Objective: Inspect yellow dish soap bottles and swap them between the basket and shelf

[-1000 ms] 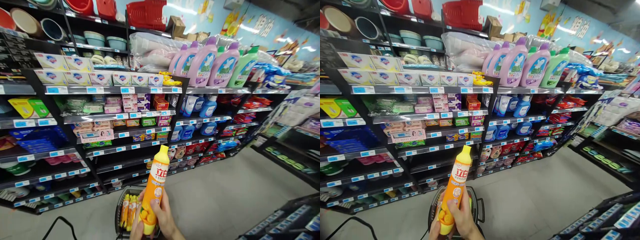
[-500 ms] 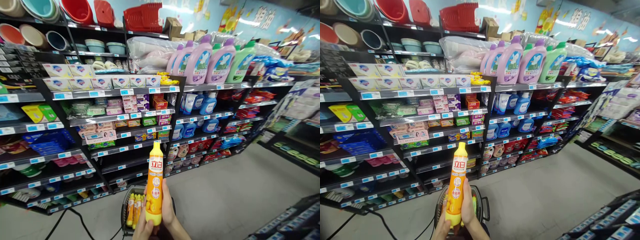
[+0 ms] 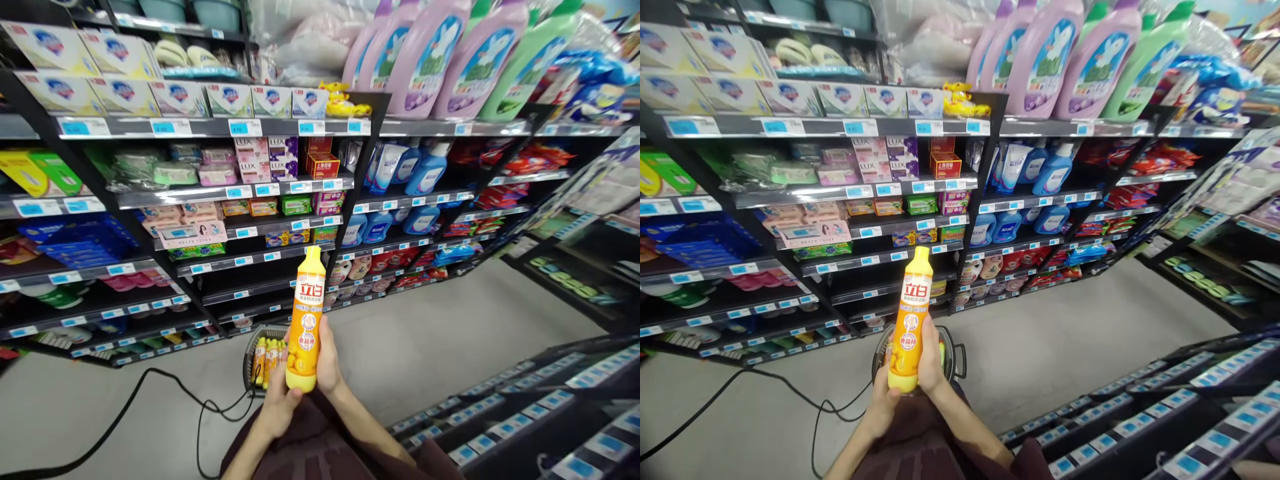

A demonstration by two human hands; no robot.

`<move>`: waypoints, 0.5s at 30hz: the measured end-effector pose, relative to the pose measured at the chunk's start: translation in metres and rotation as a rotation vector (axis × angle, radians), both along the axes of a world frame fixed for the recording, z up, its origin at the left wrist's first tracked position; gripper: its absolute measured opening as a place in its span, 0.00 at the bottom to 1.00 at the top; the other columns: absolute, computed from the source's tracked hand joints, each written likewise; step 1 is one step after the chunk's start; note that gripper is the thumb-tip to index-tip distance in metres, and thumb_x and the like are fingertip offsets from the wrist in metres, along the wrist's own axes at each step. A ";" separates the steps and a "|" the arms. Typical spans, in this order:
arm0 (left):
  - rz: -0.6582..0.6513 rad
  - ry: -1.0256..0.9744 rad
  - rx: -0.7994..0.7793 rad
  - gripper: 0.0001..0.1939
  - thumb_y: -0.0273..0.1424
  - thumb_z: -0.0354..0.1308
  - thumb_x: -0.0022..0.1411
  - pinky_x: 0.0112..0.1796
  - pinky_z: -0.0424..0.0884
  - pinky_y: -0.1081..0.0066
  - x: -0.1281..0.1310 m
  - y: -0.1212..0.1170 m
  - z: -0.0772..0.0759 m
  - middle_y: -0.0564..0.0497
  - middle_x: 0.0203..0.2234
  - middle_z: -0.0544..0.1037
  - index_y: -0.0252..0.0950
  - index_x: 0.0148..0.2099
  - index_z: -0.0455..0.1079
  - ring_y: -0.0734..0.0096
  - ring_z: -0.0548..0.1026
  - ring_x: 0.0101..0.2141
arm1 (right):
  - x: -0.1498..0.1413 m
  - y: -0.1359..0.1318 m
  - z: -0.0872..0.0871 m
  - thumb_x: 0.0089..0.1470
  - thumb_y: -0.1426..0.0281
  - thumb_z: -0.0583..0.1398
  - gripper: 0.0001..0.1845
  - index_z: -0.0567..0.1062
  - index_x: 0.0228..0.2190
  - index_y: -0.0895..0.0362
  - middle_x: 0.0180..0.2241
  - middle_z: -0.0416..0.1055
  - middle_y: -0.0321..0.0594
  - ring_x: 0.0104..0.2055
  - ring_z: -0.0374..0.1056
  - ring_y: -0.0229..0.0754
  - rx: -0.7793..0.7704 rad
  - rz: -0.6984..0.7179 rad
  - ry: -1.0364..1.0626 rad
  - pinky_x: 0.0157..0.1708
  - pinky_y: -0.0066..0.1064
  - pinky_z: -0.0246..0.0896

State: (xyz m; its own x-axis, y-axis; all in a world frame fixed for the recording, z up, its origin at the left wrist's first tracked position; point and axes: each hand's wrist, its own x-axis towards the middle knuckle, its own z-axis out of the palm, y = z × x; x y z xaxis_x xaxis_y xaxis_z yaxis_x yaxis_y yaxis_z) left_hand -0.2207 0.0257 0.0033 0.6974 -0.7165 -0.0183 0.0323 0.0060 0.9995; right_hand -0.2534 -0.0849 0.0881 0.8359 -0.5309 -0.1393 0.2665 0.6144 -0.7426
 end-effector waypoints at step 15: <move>0.051 -0.363 0.025 0.44 0.69 0.51 0.51 0.37 0.75 0.62 0.010 -0.003 -0.012 0.39 0.34 0.82 0.32 0.44 0.79 0.52 0.79 0.35 | 0.001 -0.004 -0.014 0.56 0.42 0.55 0.33 0.75 0.30 0.61 0.25 0.76 0.43 0.22 0.70 0.38 -0.018 -0.066 -0.015 0.22 0.26 0.67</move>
